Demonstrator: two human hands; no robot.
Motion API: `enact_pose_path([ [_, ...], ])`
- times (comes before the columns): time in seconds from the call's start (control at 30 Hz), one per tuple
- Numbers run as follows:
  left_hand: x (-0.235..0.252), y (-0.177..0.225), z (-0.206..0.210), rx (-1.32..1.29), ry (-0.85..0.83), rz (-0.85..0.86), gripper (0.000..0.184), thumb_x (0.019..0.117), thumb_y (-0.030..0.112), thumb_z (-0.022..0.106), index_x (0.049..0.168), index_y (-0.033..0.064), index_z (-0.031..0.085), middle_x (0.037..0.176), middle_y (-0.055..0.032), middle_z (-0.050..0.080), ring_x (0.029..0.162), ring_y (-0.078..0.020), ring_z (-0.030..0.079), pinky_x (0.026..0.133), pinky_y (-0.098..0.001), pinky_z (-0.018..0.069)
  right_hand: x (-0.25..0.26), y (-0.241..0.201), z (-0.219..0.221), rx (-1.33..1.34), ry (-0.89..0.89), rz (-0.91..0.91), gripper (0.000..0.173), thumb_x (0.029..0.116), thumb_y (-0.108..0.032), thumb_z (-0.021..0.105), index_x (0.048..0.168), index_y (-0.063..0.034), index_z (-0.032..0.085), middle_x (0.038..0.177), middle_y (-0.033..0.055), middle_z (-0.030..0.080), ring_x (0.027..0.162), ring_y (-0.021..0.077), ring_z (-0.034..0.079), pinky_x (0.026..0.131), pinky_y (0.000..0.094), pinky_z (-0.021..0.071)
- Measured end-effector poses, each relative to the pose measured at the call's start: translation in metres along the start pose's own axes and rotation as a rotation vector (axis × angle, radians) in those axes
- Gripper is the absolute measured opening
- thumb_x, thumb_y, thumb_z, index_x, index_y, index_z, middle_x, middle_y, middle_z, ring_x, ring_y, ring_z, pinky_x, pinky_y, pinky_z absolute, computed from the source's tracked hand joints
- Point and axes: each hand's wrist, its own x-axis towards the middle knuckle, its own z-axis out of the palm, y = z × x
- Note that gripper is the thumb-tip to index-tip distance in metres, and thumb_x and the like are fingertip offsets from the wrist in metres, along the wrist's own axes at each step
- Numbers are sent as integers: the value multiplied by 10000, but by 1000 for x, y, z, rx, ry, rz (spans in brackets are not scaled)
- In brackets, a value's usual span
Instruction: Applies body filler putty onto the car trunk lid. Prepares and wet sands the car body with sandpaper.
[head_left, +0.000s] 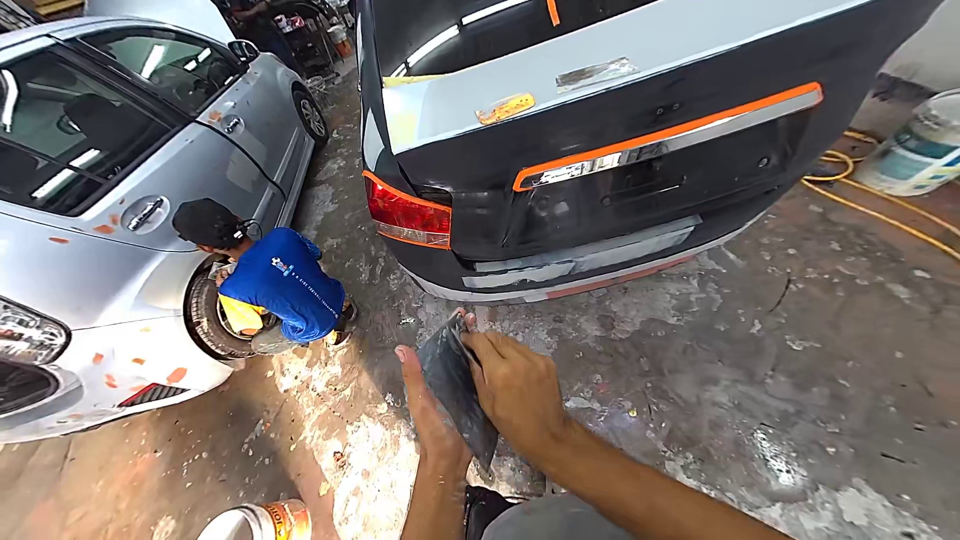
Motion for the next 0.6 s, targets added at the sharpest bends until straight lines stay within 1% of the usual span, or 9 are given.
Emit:
enact_pose_path([
  [0.03, 0, 1, -1, 8, -9, 23, 807, 957, 746, 356, 1286, 63, 633, 1206, -122, 713, 1127, -194, 686, 928, -350, 582, -7, -5, -4, 22, -16, -2, 169, 947, -165, 608, 1010, -113, 755, 834, 50, 705, 667, 204, 704, 513, 368, 574],
  [0.1, 1, -2, -1, 53, -7, 71, 835, 922, 780, 395, 1301, 72, 624, 1230, -117, 704, 1145, -191, 676, 953, -348, 569, -19, -11, -10, 28, -15, -4, 169, 953, -185, 592, 956, -116, 747, 800, 32, 696, 638, 175, 691, 490, 330, 557],
  [0.17, -1, -9, -1, 76, -18, 81, 844, 934, 774, 376, 1342, 70, 602, 1259, -98, 695, 1171, -174, 658, 979, -333, 550, -10, -6, -6, 27, -10, 43, 186, 957, -192, 585, 928, -104, 746, 786, 44, 702, 640, 198, 701, 491, 372, 563],
  [0.2, -3, -11, -1, 79, -14, 71, 827, 951, 756, 356, 1339, 70, 603, 1246, -91, 700, 1164, -162, 661, 968, -323, 556, -4, -2, -2, 15, 1, 59, 190, 946, -197, 589, 928, -108, 756, 786, 40, 702, 645, 202, 701, 491, 384, 560],
  [0.3, -3, -4, 2, 57, 0, 61, 788, 977, 729, 324, 1247, 60, 640, 1177, -116, 723, 1122, -190, 688, 934, -352, 582, -5, -4, -6, 18, -5, 45, 179, 931, -202, 595, 945, -128, 758, 795, 31, 697, 648, 193, 698, 488, 377, 555],
  [0.37, -2, -2, 3, 50, 19, 50, 796, 977, 735, 312, 1244, 53, 624, 1180, -135, 721, 1121, -214, 691, 943, -376, 582, -18, -8, -10, 13, -12, 11, 175, 923, -192, 587, 925, -133, 751, 788, 19, 690, 634, 173, 687, 467, 347, 541],
  [0.43, -2, -6, 0, 50, 19, 25, 787, 997, 708, 289, 1283, 52, 616, 1204, -131, 715, 1132, -204, 685, 949, -364, 574, -12, -2, -3, -12, 7, 28, 165, 913, -184, 604, 919, -117, 755, 782, 31, 696, 631, 189, 691, 466, 363, 542],
  [0.5, -1, -7, 2, 79, 36, 21, 768, 1015, 682, 250, 1252, 62, 637, 1172, -107, 728, 1099, -179, 695, 912, -345, 589, 0, 4, 5, -43, 20, 46, 160, 895, -184, 628, 933, -119, 769, 791, 31, 701, 646, 200, 698, 476, 378, 545],
  [0.6, 0, -3, 1, 53, 27, 8, 817, 1002, 712, 234, 1243, 38, 629, 1164, -146, 725, 1086, -217, 704, 913, -367, 591, -14, -6, -4, -25, -15, 15, 154, 895, -178, 615, 933, -130, 756, 788, 26, 690, 630, 185, 688, 461, 363, 541],
])
